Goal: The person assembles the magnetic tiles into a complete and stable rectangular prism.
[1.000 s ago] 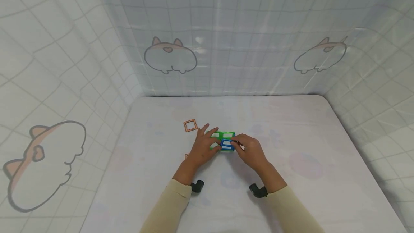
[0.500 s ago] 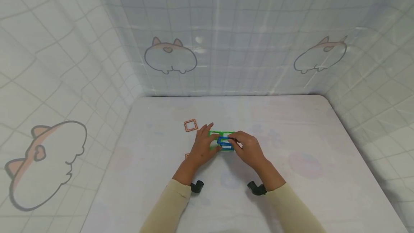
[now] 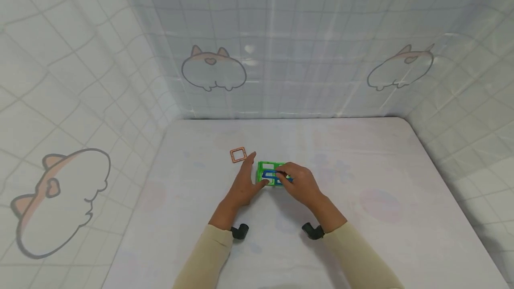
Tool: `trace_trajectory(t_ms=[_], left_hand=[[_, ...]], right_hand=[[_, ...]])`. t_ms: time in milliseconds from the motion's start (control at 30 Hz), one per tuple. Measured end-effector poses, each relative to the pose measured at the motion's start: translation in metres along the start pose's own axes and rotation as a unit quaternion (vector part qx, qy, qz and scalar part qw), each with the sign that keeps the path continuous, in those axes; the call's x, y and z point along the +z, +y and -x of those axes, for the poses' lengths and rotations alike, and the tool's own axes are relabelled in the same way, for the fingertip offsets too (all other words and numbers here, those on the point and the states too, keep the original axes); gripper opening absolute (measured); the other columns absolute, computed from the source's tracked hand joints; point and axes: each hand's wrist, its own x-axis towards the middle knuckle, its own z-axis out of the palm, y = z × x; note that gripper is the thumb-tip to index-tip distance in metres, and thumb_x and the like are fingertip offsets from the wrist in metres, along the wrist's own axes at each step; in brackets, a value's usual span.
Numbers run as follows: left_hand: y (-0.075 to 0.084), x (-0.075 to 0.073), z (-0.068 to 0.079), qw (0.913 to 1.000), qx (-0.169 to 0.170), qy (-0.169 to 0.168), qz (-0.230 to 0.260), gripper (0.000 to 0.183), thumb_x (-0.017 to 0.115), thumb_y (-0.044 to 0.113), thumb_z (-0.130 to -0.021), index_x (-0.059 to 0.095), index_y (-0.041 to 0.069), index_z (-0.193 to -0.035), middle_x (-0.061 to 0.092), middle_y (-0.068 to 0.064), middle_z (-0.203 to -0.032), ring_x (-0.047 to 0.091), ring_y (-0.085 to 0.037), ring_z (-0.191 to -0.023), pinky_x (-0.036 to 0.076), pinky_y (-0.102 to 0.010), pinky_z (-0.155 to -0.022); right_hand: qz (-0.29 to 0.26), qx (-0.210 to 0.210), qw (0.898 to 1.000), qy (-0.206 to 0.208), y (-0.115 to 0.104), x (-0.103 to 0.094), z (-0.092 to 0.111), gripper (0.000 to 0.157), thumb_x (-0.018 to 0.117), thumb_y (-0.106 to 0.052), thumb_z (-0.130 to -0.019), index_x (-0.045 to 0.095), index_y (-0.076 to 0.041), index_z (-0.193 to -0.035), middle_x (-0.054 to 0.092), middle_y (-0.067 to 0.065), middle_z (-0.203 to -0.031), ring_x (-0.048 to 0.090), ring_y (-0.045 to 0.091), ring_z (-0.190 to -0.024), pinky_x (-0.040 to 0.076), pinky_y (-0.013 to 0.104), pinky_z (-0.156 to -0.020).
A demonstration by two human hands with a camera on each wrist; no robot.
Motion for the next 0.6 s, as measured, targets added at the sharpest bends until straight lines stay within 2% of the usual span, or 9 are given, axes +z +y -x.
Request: trace_trajectory(t_ms=[233,433,600], left_hand=[[-0.009,-0.003,-0.002,0.9989,-0.023,-0.032,0.024,0.097,0.078,0.029,-0.088,0.016,0.024,-0.161,0.030,-0.001,-0.162,0.036,-0.024,-0.145,0.032,-0.045,-0.119],[-0.017,-0.007,-0.006,0.9955,-0.027,-0.076,0.050,0.086,0.077,0.026,-0.088,0.027,0.022,-0.158,0.041,-0.005,-0.156,0.038,-0.025,-0.144,0.032,-0.043,-0.119],[-0.023,-0.012,-0.007,0.9928,-0.022,-0.102,0.059,0.082,0.074,0.019,-0.090,0.028,0.020,-0.158,0.047,-0.006,-0.152,0.038,-0.024,-0.145,0.032,-0.041,-0.119]], right_hand=[[0.019,-0.002,1.000,-0.012,-0.002,0.012,-0.003,0.020,0.079,-0.013,-0.086,0.076,-0.008,-0.106,0.075,0.001,-0.099,0.069,0.010,-0.085,0.060,0.027,-0.074],[0.021,0.001,0.999,-0.031,-0.004,0.018,-0.003,0.020,0.077,-0.013,-0.088,0.076,-0.010,-0.107,0.075,0.000,-0.101,0.069,0.011,-0.090,0.060,0.030,-0.077],[0.036,-0.004,0.999,-0.039,-0.002,0.024,0.000,0.019,0.077,-0.016,-0.089,0.075,-0.012,-0.108,0.074,-0.002,-0.101,0.068,0.008,-0.091,0.059,0.027,-0.077]])
